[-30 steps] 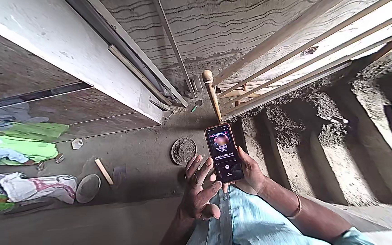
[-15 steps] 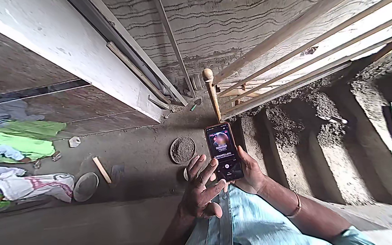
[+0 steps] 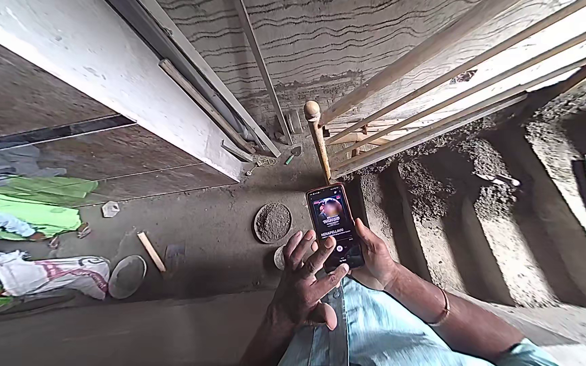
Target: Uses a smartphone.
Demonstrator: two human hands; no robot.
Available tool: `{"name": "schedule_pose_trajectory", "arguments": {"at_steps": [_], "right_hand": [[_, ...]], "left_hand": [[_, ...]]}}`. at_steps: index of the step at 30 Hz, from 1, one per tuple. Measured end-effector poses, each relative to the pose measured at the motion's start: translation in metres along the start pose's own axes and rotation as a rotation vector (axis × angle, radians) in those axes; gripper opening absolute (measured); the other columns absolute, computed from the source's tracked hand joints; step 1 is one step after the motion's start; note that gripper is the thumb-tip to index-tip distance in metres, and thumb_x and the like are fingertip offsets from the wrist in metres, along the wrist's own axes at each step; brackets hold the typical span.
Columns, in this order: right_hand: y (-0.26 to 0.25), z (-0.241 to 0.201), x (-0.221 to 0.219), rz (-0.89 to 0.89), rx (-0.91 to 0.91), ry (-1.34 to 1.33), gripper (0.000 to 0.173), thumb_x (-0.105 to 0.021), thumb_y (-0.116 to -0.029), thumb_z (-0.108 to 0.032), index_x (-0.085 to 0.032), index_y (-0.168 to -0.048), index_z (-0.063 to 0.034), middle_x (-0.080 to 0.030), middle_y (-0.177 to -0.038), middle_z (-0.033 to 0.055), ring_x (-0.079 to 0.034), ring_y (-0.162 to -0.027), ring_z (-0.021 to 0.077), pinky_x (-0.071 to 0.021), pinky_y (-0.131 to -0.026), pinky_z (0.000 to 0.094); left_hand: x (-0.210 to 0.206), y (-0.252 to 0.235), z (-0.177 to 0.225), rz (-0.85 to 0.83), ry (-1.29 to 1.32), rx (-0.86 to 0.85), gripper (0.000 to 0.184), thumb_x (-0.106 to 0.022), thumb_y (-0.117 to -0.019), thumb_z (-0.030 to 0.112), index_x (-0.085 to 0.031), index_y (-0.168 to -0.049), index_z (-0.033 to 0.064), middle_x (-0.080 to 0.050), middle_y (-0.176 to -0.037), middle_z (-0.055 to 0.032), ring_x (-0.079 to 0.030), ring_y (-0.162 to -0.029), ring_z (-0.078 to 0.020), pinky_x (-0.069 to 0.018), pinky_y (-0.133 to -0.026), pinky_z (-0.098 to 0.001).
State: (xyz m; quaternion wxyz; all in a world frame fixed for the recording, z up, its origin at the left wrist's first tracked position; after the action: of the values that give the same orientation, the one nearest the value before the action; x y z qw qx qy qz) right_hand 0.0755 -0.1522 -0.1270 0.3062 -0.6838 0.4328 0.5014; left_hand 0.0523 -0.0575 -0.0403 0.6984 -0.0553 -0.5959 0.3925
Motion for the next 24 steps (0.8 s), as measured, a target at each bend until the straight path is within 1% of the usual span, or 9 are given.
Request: {"name": "schedule_pose_trajectory", "arguments": {"at_steps": [2,5,8,10,12,16,21,24], "right_hand": [[0.0,-0.001,0.0,0.008,0.009,0.004,0.064,-0.034,-0.1047,-0.063,-0.054,-0.143,-0.0153,-0.065,-0.13,0.0154,-0.065,-0.118,0.0263,-0.0546,-0.099,0.0482],[0.001,-0.002,-0.001,-0.011,0.01,0.007,0.064,-0.032,-0.1055,-0.062,-0.053,-0.144,-0.0156,-0.065,-0.132,0.0151,-0.064,-0.12,0.0264,-0.0539,-0.101,0.0483],[0.001,-0.001,-0.002,-0.009,-0.002,0.012,0.064,-0.033,-0.1046,-0.063,-0.055,-0.143,-0.0171,-0.066,-0.13,0.0148,-0.067,-0.116,0.0267,-0.0571,-0.095,0.0478],[0.001,0.0,-0.001,-0.01,-0.012,0.004,0.065,-0.033,-0.1041,-0.064,-0.055,-0.142,-0.0169,-0.066,-0.13,0.0163,-0.067,-0.115,0.0284,-0.0584,-0.092,0.0491],[0.001,-0.001,-0.002,-0.018,-0.003,0.003,0.064,-0.032,-0.1052,-0.063,-0.054,-0.143,-0.0163,-0.065,-0.131,0.0165,-0.067,-0.116,0.0285,-0.0575,-0.093,0.0493],[0.001,-0.003,-0.003,-0.019,0.02,-0.005,0.063,-0.03,-0.1066,-0.061,-0.055,-0.142,-0.0155,-0.066,-0.129,0.0149,-0.067,-0.116,0.026,-0.057,-0.096,0.0462],[0.002,-0.001,-0.003,-0.033,0.001,-0.022,0.064,-0.031,-0.1055,-0.063,-0.055,-0.141,-0.0152,-0.066,-0.128,0.0173,-0.069,-0.111,0.0292,-0.0609,-0.085,0.0469],[0.003,-0.001,-0.001,-0.024,0.0,-0.025,0.064,-0.032,-0.1055,-0.063,-0.055,-0.142,-0.015,-0.066,-0.129,0.0178,-0.068,-0.112,0.0307,-0.0605,-0.085,0.0489]], "left_hand": [[-0.001,0.0,0.0,-0.012,0.0,0.005,0.078,-0.012,-0.0924,0.083,-0.065,-0.131,0.0409,-0.024,-0.17,0.005,-0.008,-0.158,-0.0335,-0.0098,-0.126,-0.0591],[0.005,-0.001,0.001,0.044,0.052,0.008,0.078,-0.012,-0.0931,0.082,-0.066,-0.131,0.0399,-0.026,-0.169,0.004,-0.01,-0.158,-0.0345,-0.0116,-0.126,-0.0593],[0.011,-0.001,0.0,0.081,0.08,0.017,0.076,-0.016,-0.0934,0.082,-0.068,-0.127,0.0387,-0.028,-0.168,0.0021,-0.01,-0.158,-0.0351,-0.012,-0.126,-0.0601],[0.013,-0.001,-0.001,0.091,0.083,0.013,0.075,-0.018,-0.0934,0.082,-0.069,-0.126,0.0377,-0.028,-0.168,0.0009,-0.01,-0.158,-0.0357,-0.012,-0.126,-0.0605],[0.013,0.001,0.0,0.096,0.076,0.008,0.076,-0.017,-0.0931,0.082,-0.069,-0.127,0.0378,-0.028,-0.168,0.0008,-0.011,-0.157,-0.0355,-0.0128,-0.126,-0.06],[0.013,0.003,0.0,0.096,0.081,0.008,0.076,-0.017,-0.0932,0.082,-0.068,-0.128,0.0376,-0.027,-0.169,0.0004,-0.011,-0.157,-0.036,-0.0135,-0.126,-0.0604],[0.014,0.002,-0.001,0.1,0.092,0.014,0.076,-0.016,-0.0947,0.081,-0.068,-0.128,0.0368,-0.026,-0.169,0.0014,-0.01,-0.158,-0.0359,-0.0127,-0.127,-0.0601],[0.014,0.002,-0.001,0.105,0.088,0.018,0.075,-0.016,-0.0952,0.08,-0.068,-0.127,0.037,-0.027,-0.169,0.0021,-0.01,-0.158,-0.0358,-0.0131,-0.127,-0.0594]]}}
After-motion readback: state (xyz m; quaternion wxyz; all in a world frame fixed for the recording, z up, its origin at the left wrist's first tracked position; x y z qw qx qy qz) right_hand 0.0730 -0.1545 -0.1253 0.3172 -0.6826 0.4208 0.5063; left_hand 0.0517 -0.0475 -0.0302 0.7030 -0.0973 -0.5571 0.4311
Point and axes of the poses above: each hand's wrist, its own y-axis away from the middle knuckle, its own x-axis out of the back of the hand, z = x × y, the point moved 10 cm from there along -y, towards the middle knuckle
